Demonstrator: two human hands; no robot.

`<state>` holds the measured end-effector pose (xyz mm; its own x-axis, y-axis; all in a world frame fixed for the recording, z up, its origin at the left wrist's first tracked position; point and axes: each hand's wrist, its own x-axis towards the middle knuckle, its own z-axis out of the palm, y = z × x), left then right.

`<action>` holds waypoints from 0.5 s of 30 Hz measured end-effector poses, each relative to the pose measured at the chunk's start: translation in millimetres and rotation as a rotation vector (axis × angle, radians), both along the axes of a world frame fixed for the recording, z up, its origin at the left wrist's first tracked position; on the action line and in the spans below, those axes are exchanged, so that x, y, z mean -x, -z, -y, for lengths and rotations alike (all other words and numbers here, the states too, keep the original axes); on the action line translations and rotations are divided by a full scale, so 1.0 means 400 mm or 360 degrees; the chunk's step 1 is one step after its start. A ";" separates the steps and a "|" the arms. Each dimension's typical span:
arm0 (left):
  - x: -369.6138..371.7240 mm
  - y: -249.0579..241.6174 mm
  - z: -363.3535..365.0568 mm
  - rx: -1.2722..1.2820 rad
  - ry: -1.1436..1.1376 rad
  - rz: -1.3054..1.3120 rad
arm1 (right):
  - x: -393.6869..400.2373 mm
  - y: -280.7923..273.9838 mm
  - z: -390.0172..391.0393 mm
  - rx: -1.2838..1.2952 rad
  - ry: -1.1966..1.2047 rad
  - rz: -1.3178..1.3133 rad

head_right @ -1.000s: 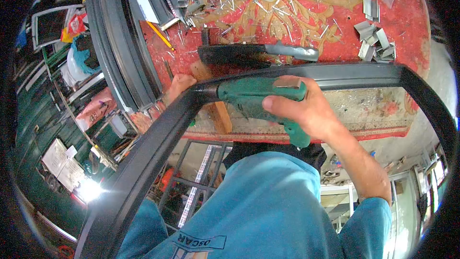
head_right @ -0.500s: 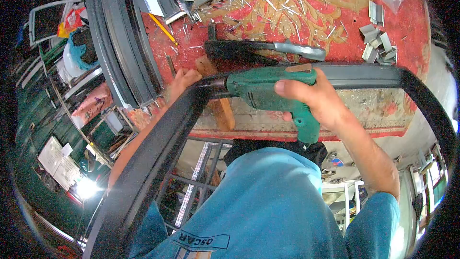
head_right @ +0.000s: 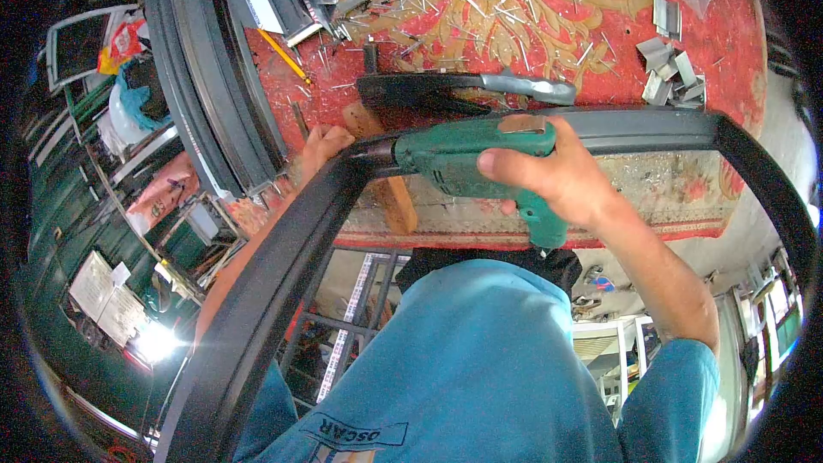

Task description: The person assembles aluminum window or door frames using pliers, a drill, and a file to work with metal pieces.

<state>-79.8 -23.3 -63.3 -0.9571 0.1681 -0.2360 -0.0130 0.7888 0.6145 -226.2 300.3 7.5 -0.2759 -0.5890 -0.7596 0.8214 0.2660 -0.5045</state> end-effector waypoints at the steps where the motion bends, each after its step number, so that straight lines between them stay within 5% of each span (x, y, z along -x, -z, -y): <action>1: 0.003 -0.005 -0.004 0.0032 -0.0041 0.0061 | -0.002 0.001 0.000 0.0011 0.0034 -0.0015; 15: 0.002 -0.011 -0.013 -0.0224 -0.0246 0.0095 | 0.001 -0.026 -0.001 0.0016 -0.0183 -0.0133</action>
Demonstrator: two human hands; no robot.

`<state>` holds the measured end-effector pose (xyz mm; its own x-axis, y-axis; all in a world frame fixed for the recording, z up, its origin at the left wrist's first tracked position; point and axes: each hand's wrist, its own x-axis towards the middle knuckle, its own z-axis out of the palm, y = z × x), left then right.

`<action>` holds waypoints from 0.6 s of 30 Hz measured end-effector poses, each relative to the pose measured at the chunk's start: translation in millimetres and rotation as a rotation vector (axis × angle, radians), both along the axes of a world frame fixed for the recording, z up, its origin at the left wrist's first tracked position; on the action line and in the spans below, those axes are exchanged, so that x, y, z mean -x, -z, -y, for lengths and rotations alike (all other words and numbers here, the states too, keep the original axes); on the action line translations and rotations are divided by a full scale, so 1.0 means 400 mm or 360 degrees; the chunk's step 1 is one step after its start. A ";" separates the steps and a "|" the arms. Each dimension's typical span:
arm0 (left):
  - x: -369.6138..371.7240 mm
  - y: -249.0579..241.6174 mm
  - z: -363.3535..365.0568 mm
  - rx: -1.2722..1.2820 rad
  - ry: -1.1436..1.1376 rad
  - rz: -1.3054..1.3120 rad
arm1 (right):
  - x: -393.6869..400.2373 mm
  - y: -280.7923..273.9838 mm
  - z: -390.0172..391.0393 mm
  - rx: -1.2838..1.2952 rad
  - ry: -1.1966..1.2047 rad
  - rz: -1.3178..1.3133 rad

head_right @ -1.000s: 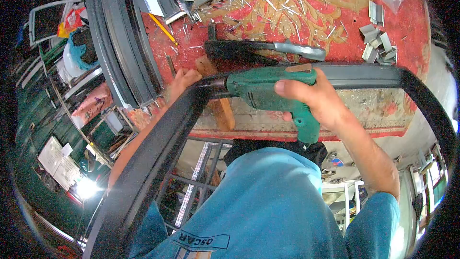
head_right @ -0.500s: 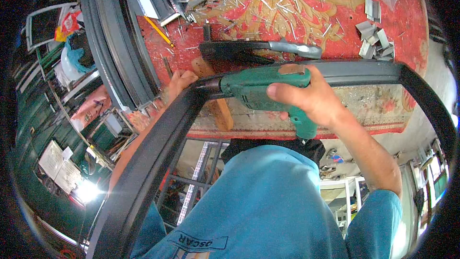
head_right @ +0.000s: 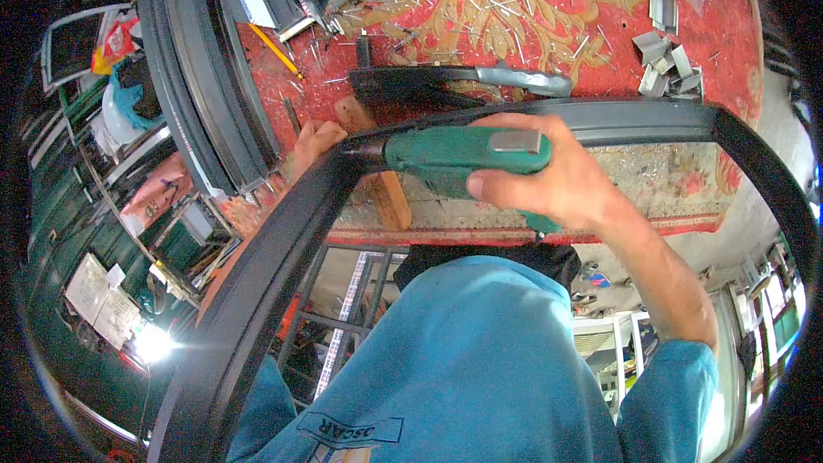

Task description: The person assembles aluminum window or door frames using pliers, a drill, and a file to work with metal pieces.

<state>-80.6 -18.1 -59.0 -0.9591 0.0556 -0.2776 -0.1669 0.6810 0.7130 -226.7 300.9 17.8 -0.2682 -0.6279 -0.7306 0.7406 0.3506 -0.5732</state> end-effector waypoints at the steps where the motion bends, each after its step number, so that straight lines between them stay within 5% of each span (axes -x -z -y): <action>1: -0.003 0.006 0.000 -0.0129 -0.0098 -0.0027 | -0.004 0.000 -0.001 -0.0002 -0.0028 -0.0111; 4: -0.013 0.024 0.011 0.0185 0.0107 -0.0117 | -0.009 0.002 -0.005 0.0006 -0.0057 -0.0228; 18: -0.015 0.026 0.019 0.0144 0.0270 -0.0337 | -0.007 0.007 0.014 -0.0059 -0.0098 -0.0250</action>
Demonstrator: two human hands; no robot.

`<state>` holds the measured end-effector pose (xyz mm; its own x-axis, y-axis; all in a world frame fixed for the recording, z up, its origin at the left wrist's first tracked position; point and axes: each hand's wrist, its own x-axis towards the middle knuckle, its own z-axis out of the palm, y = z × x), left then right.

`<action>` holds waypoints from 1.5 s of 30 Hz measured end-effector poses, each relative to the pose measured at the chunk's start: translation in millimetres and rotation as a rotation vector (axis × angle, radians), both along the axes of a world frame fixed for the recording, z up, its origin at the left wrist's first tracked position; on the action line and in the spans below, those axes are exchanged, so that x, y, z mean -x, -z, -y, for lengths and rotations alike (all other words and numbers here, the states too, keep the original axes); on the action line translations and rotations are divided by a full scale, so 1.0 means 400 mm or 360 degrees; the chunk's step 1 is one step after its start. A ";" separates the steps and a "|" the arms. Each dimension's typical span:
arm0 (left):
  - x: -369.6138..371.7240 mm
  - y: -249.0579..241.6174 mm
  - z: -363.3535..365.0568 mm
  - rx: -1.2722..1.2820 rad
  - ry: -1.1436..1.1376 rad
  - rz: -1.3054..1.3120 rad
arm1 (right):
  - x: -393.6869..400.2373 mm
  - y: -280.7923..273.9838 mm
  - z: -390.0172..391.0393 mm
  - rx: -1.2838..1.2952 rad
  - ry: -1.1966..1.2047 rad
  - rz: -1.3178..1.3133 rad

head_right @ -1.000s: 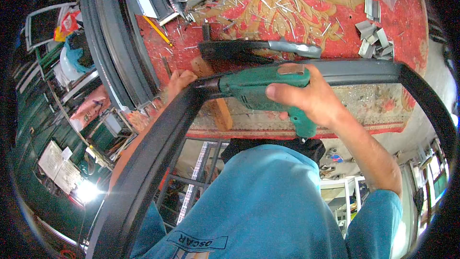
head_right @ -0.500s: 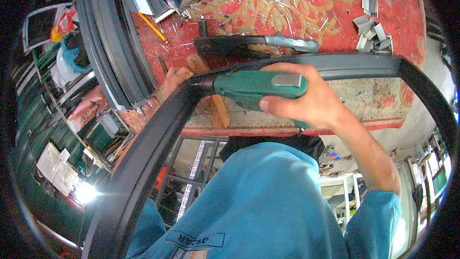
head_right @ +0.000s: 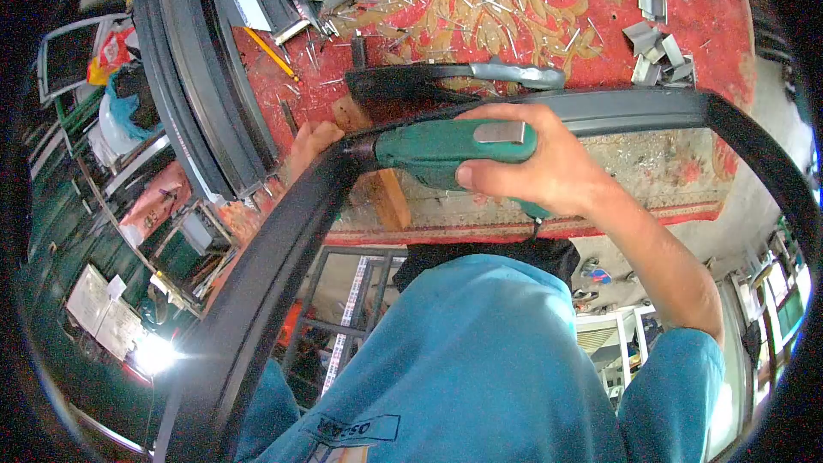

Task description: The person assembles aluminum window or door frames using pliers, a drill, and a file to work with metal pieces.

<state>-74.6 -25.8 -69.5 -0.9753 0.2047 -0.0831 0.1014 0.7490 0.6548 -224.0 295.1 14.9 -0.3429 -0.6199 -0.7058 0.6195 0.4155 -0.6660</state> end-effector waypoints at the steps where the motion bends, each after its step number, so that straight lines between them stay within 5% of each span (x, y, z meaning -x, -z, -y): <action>1: -0.002 0.010 0.006 -0.0026 0.0015 -0.0091 | 0.006 0.000 0.002 0.0026 0.0032 0.0120; 17: -0.006 0.047 0.008 -0.0091 -0.0018 -0.0418 | -0.001 -0.015 0.000 0.0052 0.0275 0.0196; 26: -0.023 0.061 0.033 0.0181 0.0071 -0.0181 | -0.006 0.010 -0.016 0.0070 0.0236 0.0086; 28: -0.026 0.070 0.033 0.0577 0.0063 -0.0010 | -0.012 0.012 -0.010 0.0115 0.0282 0.0103; 45: -0.012 0.041 0.025 0.0537 0.0122 0.0039 | -0.015 0.005 -0.003 0.0129 0.0268 0.0137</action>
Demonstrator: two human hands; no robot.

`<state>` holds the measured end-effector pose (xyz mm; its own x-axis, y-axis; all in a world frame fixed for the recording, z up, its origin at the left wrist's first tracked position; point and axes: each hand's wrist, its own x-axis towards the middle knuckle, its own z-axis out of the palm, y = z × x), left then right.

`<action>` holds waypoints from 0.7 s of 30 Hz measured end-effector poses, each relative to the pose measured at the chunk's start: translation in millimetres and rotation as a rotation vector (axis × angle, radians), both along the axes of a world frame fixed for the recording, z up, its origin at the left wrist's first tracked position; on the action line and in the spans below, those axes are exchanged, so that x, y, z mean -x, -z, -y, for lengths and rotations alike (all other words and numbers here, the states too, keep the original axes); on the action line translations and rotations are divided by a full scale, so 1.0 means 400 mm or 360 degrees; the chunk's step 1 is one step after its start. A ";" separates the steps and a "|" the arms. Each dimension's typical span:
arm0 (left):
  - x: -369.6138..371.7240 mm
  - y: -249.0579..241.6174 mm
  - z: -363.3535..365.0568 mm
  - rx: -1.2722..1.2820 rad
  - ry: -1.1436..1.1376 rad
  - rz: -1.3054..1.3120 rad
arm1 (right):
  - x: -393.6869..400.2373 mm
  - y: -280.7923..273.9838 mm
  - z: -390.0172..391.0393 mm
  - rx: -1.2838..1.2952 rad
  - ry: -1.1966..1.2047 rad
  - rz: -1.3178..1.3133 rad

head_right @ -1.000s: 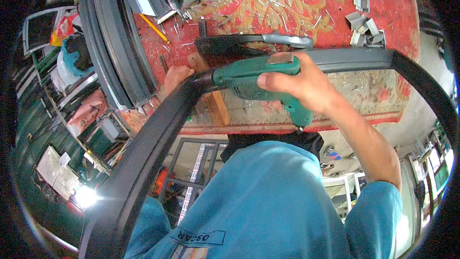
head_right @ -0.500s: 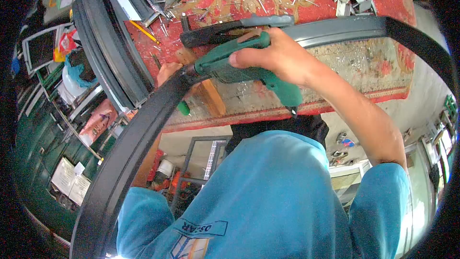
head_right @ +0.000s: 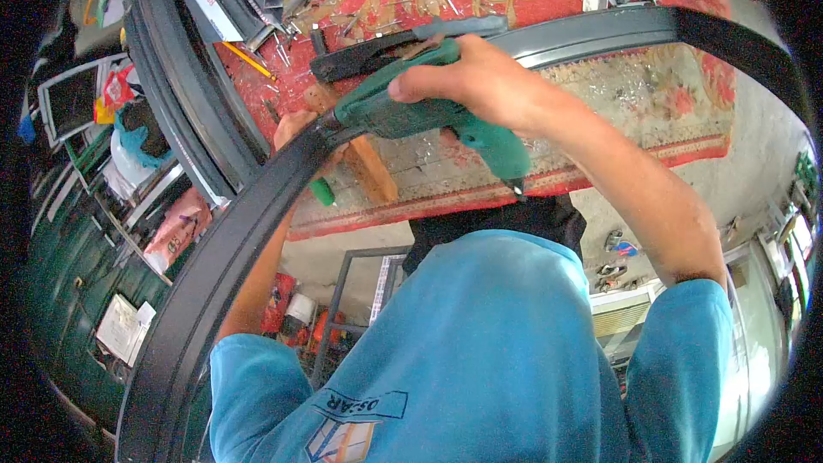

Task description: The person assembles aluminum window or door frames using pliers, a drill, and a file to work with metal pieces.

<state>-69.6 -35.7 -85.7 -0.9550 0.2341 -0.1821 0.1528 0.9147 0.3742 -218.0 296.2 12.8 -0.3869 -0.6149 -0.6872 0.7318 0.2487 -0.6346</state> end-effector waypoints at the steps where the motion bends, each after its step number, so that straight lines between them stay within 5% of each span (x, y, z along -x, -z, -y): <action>1: -0.002 0.009 0.006 0.0000 0.0016 0.0027 | 0.000 -0.005 0.003 0.0011 0.0009 0.0001; 4: 0.014 -0.037 -0.046 -0.0228 -0.0108 -0.0347 | -0.005 -0.002 0.002 -0.0028 0.0045 -0.0111; 7: 0.028 -0.056 -0.037 -0.0008 -0.0088 0.0145 | -0.003 -0.010 0.006 -0.0034 0.0036 -0.0018; 17: 0.009 -0.009 -0.017 -0.0153 0.0081 -0.0247 | -0.048 -0.074 -0.189 -0.0242 0.0360 0.0012; 20: 0.006 0.004 -0.004 -0.0370 -0.0114 0.0246 | -0.096 -0.082 -0.322 -0.0263 0.0128 -0.0184; 21: -0.001 0.022 0.014 -0.0797 -0.0424 0.0675 | -0.117 -0.107 -0.353 -0.0261 0.0086 -0.0233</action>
<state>-69.2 -41.5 -94.3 -0.8618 0.1552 -0.4828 -0.3046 0.6028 0.7374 -171.2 437.5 55.7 -0.5194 -0.4750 -0.7104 0.6498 0.3204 -0.6893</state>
